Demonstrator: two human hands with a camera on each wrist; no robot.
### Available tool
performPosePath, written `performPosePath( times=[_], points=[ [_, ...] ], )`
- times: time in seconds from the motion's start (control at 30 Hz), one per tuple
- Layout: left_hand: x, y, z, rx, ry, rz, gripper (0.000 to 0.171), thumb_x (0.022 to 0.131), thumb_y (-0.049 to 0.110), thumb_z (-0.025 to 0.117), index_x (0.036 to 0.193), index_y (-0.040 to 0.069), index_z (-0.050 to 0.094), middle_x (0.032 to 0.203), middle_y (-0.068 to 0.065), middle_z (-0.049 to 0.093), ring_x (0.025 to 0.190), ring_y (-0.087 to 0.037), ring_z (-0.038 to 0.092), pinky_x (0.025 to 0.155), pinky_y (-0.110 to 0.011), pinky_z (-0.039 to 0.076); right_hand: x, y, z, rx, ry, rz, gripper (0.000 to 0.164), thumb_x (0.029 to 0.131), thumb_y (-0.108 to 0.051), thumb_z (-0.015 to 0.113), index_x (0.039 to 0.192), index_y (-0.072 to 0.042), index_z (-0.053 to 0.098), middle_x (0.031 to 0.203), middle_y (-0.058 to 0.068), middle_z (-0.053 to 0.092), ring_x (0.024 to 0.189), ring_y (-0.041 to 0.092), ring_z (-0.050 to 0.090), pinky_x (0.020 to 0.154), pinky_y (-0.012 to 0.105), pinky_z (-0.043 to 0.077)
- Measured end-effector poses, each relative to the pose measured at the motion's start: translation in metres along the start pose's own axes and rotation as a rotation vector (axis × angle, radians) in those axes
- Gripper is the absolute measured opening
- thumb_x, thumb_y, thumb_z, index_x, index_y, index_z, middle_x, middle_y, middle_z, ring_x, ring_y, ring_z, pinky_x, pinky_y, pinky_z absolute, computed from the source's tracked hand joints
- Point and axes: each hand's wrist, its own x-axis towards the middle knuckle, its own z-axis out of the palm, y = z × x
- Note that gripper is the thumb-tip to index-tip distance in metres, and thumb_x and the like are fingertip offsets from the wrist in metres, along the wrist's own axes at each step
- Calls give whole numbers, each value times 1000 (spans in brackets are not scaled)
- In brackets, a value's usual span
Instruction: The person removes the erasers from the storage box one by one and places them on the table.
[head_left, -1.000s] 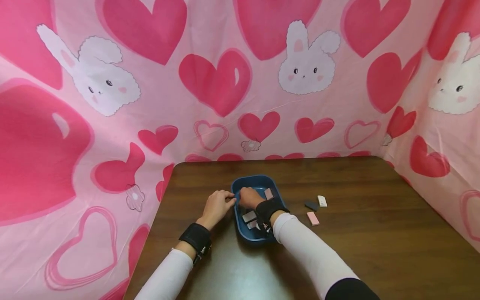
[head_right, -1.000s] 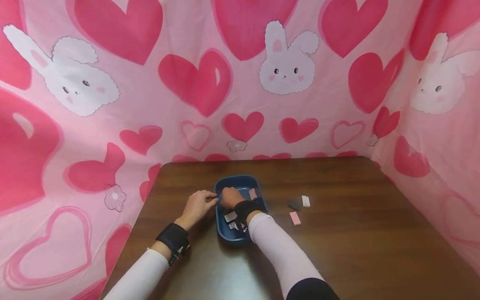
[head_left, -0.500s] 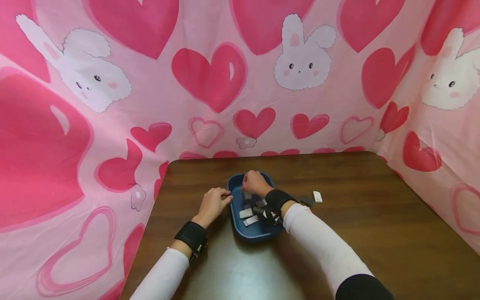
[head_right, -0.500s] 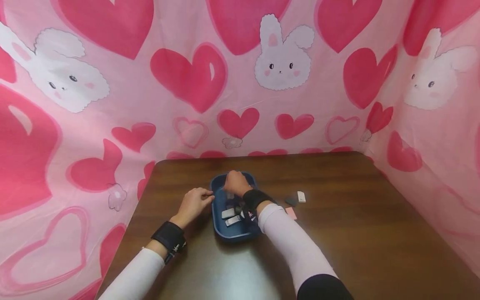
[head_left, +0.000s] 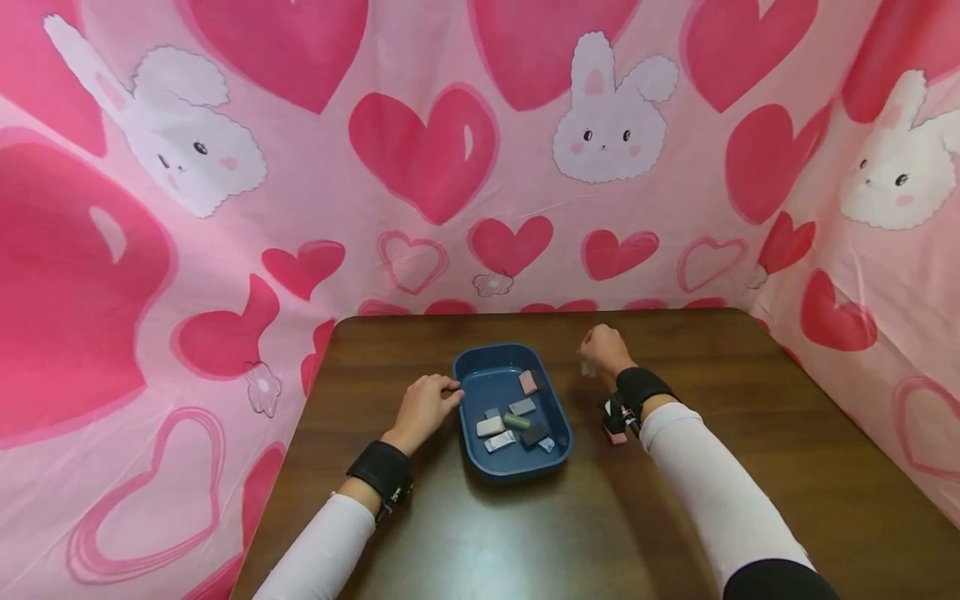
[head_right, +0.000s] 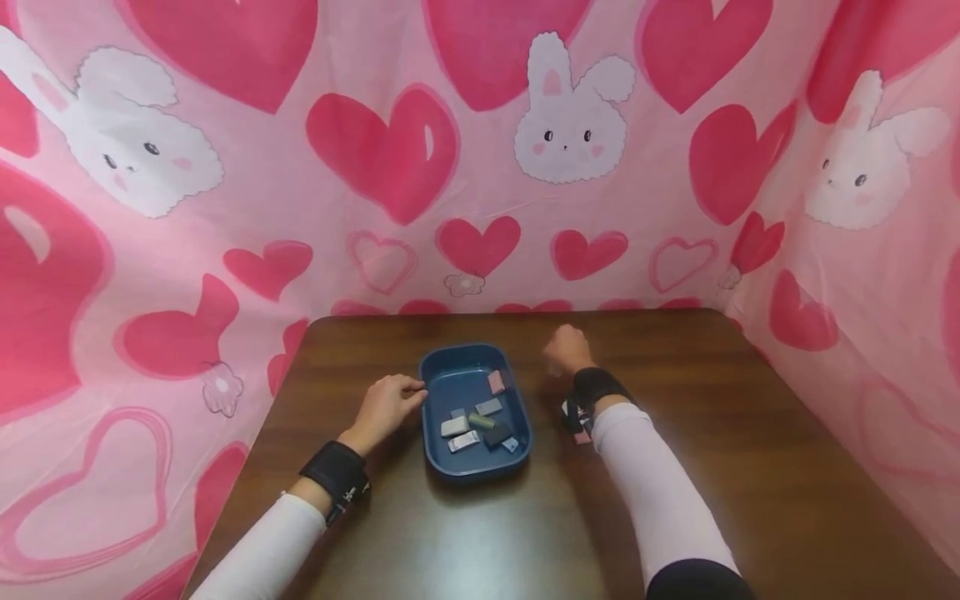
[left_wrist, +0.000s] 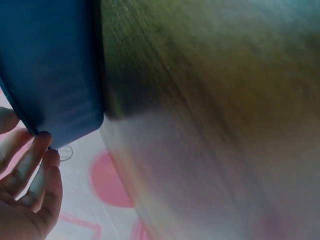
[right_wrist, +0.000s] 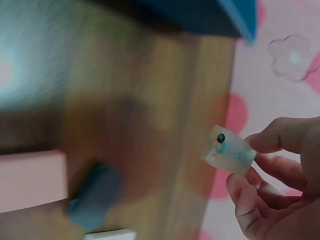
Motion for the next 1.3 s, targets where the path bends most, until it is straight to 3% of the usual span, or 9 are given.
performPosePath(
  times=[0.27, 0.4, 0.57, 0.7, 0.87, 0.97, 1.1, 1.2, 1.3],
  points=[
    [2, 1, 0, 5, -18, 20, 25, 88, 21, 72, 106, 5, 75, 101, -10, 74, 97, -29, 64, 89, -45, 51, -5, 39, 35, -89, -5, 25, 19, 79, -7, 58, 62, 0, 63, 65, 13, 65, 68, 31, 62, 65, 41, 52],
    [3, 4, -1, 5, -35, 18, 25, 88, 21, 72, 107, 5, 75, 103, -10, 74, 98, -29, 64, 90, -45, 51, -11, 43, 50, -143, -8, 2, 18, 78, -7, 61, 61, -1, 59, 71, 19, 66, 75, 36, 64, 72, 49, 53],
    [3, 3, -4, 8, -27, 21, 25, 87, 22, 72, 106, 6, 75, 102, -10, 74, 97, -29, 63, 89, -45, 51, -9, 34, 46, -198, -59, -5, 16, 81, -10, 62, 72, 3, 65, 83, 22, 65, 78, 33, 61, 74, 48, 53],
    [5, -2, -11, 23, -2, 2, 24, 87, 22, 73, 105, 7, 75, 101, -9, 75, 96, -27, 62, 88, -45, 51, 2, 18, 42, -213, -106, -7, 19, 84, -14, 62, 86, 5, 69, 91, 22, 66, 82, 32, 60, 76, 46, 52],
    [10, -5, -20, 38, 1, 15, 24, 88, 22, 72, 106, 6, 74, 102, -10, 74, 96, -27, 60, 88, -45, 51, 13, -15, 30, -224, -95, -40, 23, 86, -16, 62, 96, 4, 69, 96, 21, 67, 90, 34, 62, 83, 48, 53],
    [12, -5, -21, 39, -21, 24, 25, 89, 21, 71, 108, 5, 74, 102, -11, 74, 97, -27, 60, 88, -45, 50, 18, -44, 20, -246, -118, -89, 15, 87, -14, 61, 82, 0, 65, 75, 11, 59, 75, 26, 57, 72, 40, 51],
    [10, -3, -16, 33, -34, 2, 25, 89, 22, 71, 108, 5, 73, 102, -10, 74, 97, -27, 60, 88, -45, 50, 17, -93, 14, -272, -167, -139, 24, 85, -12, 60, 63, -8, 51, 59, 1, 40, 63, 19, 44, 62, 34, 40],
    [6, -2, -10, 16, -26, -22, 24, 89, 21, 71, 107, 6, 74, 102, -10, 74, 97, -28, 60, 89, -45, 50, 12, -119, 25, -310, -182, -172, 21, 85, -13, 63, 65, -8, 56, 64, 2, 52, 70, 21, 54, 68, 35, 47],
    [3, 0, -2, -5, -33, -30, 24, 89, 21, 71, 107, 5, 74, 101, -10, 74, 96, -27, 60, 89, -45, 49, 3, -127, 46, -360, -183, -190, 11, 86, -13, 66, 80, -4, 68, 81, 9, 69, 85, 26, 66, 79, 39, 54]
  ],
)
